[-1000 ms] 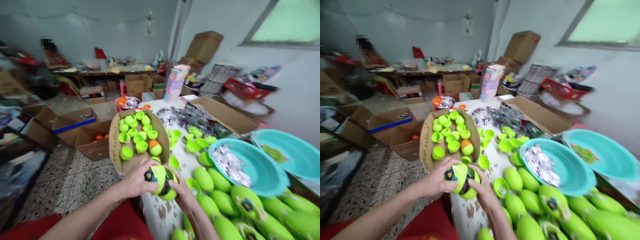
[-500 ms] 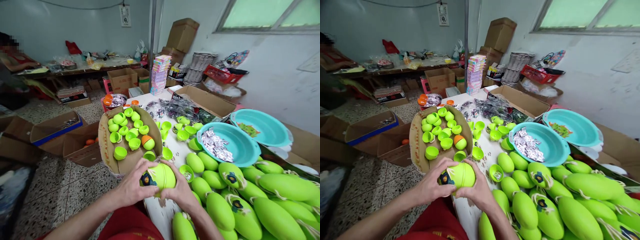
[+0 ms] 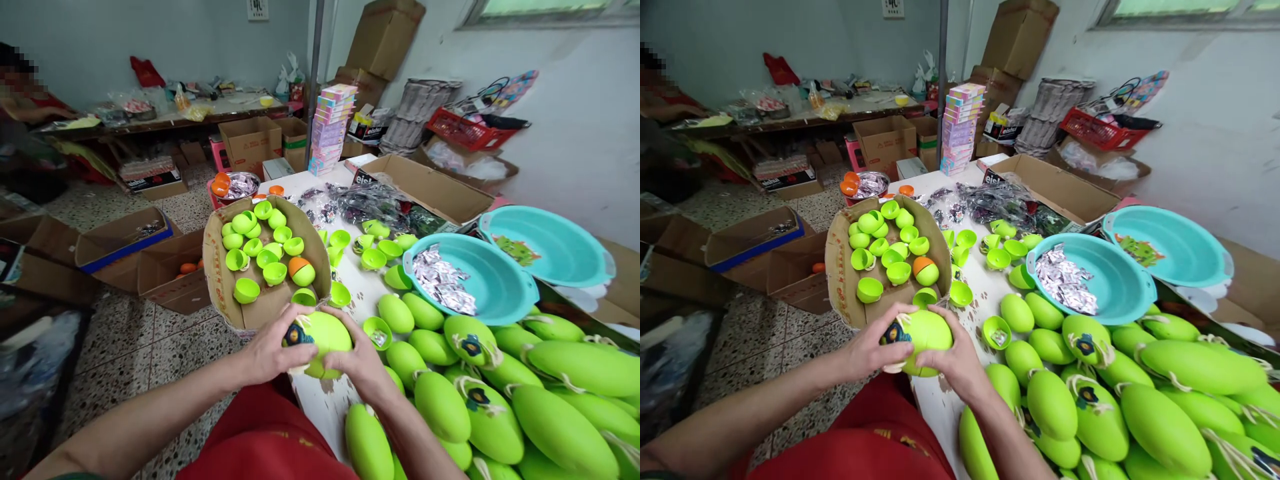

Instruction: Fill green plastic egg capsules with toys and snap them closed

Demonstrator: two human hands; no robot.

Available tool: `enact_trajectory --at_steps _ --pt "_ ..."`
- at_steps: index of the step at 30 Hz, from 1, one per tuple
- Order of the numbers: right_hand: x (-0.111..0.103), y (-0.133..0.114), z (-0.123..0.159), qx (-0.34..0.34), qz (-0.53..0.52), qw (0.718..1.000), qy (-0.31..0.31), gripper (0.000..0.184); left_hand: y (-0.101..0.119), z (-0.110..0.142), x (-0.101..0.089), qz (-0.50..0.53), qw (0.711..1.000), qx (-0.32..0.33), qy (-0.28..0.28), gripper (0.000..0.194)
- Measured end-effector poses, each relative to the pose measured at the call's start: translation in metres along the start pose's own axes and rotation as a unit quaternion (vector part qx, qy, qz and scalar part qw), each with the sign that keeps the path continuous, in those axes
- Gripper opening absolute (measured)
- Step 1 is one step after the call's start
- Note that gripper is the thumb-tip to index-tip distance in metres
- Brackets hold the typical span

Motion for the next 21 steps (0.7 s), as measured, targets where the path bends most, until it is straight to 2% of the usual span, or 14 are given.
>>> enact_trajectory --at_steps 2,4,6,8,10,12,16,21 --pt "-0.005 0.002 0.002 -0.008 -0.008 1.000 -0.018 0.108 -0.001 -0.006 0.003 0.083 0.996 -0.042 0.012 0.052" --pt "-0.007 0.001 0.006 -0.008 -0.006 0.998 -0.055 0.113 -0.004 -0.011 0.011 0.195 0.977 -0.081 -0.003 0.055" --pt "-0.006 0.000 0.012 -0.002 -0.019 0.997 -0.080 0.103 -0.006 -0.013 0.023 0.299 0.948 -0.109 -0.011 0.055" --pt "-0.004 -0.002 0.016 -0.006 -0.041 0.996 -0.081 0.091 -0.007 -0.013 0.032 0.347 0.930 -0.118 0.015 0.052" --pt "-0.001 0.000 0.018 -0.013 -0.064 0.995 -0.072 0.087 -0.006 -0.013 0.038 0.353 0.927 -0.117 0.044 0.048" --pt "0.000 0.005 0.019 -0.024 -0.085 0.994 -0.059 0.088 -0.006 -0.014 0.042 0.342 0.931 -0.117 0.046 0.046" --pt "-0.003 0.029 0.013 0.010 -0.108 0.993 -0.045 0.087 -0.015 -0.026 0.040 0.313 0.937 -0.154 -0.002 0.046" --pt "-0.030 0.036 0.001 0.029 -0.108 0.994 -0.013 0.083 -0.024 -0.055 0.028 0.305 0.936 -0.162 -0.061 0.069"
Point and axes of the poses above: each hand's wrist, its own z-axis away from the middle knuckle, its own x-axis out of the palm, y = z × x, the point moved 3 cm from there along -z, towards the middle knuckle, and after that the axes turned 11 degrees about -y, right-handed, at the moved point
